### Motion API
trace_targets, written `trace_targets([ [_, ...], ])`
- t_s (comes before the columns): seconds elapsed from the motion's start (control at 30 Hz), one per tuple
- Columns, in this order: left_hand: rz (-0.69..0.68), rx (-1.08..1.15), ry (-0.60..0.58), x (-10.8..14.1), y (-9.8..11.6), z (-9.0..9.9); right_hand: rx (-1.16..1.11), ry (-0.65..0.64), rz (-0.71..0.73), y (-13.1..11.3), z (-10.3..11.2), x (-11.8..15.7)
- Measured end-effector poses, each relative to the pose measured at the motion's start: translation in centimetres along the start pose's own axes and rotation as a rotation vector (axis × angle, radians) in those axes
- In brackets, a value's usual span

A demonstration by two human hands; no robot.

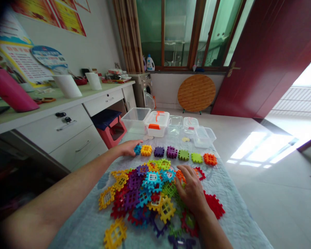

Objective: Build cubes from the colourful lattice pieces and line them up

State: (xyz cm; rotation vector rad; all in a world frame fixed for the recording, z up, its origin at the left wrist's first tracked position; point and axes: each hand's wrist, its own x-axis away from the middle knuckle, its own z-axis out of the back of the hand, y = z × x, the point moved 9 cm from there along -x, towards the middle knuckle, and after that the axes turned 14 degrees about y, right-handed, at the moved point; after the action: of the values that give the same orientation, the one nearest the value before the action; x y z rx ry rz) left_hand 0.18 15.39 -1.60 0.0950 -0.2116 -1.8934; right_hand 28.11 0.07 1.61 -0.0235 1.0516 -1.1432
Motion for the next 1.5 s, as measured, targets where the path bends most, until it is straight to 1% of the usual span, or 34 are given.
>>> trace_targets([
  [0.1, 0.000, -0.031, -0.018, 0.1, 0.3, 0.1, -0.010, 0.006, 0.003, -0.1, 0.1, -0.1],
  [0.17, -0.005, -0.076, -0.016, 0.3, 0.6, 0.6, -0.020, 0.002, -0.002, -0.1, 0.1, -0.1],
  [0.23, -0.015, -0.120, 0.026, 0.9, 1.2, 1.8, -0.028, -0.006, -0.006, -0.1, 0.1, -0.1],
  [0.27, -0.023, -0.131, 0.069, 1.3, 1.7, 2.7, -0.032, -0.008, -0.009, -0.1, 0.1, -0.1],
  [0.33, -0.078, -0.115, 0.198, 2.6, 3.5, 5.0, -0.038, -0.007, -0.016, -0.1, 0.2, -0.2],
  [0.4, -0.156, -0.038, 0.323, 4.5, 6.0, 7.1, -0.044, -0.008, -0.020, -0.2, 0.3, -0.2],
  [0.47, -0.230, 0.086, 0.318, 6.5, 8.9, 7.7, -0.051, -0.010, -0.020, -0.4, 0.3, -0.3],
  [0.53, -0.319, 0.161, 0.191, 8.2, 11.8, 6.7, -0.058, -0.012, -0.017, -0.6, 0.3, -0.3],
  [0.6, -0.382, 0.169, 0.071, 9.4, 14.1, 5.2, -0.061, -0.012, -0.012, -0.7, 0.2, -0.3],
  [0.67, -0.400, 0.135, -0.006, 9.9, 15.5, 3.8, -0.065, -0.017, -0.011, -0.7, 0.1, -0.2],
  [0.73, -0.393, 0.099, -0.056, 9.9, 16.1, 2.8, -0.076, -0.021, -0.017, -0.5, 0.0, -0.2],
  [0.8, -0.388, 0.088, -0.095, 9.6, 16.4, 2.1, -0.089, -0.021, -0.025, -0.4, -0.1, -0.1],
  [0.87, -0.386, 0.101, -0.113, 9.4, 16.7, 1.8, -0.098, -0.026, -0.023, -0.3, -0.3, -0.1],
  [1.03, -0.416, 0.101, -0.103, 8.9, 16.8, 1.6, -0.107, -0.057, -0.019, -0.5, -0.7, 0.0],
  [1.2, -0.405, 0.079, -0.194, 8.6, 16.7, 0.6, -0.113, -0.055, -0.049, -0.2, -0.7, 0.0],
  [1.33, -0.402, 0.084, -0.222, 8.2, 16.8, 0.1, -0.113, -0.043, -0.057, -0.1, -0.5, -0.1],
  [1.4, -0.408, 0.090, -0.214, 8.2, 16.7, 0.2, -0.114, -0.040, -0.058, -0.1, -0.5, -0.1],
  [1.5, -0.406, 0.143, -0.158, 8.1, 16.4, 1.1, -0.113, -0.045, -0.055, -0.1, -0.6, 0.0],
])
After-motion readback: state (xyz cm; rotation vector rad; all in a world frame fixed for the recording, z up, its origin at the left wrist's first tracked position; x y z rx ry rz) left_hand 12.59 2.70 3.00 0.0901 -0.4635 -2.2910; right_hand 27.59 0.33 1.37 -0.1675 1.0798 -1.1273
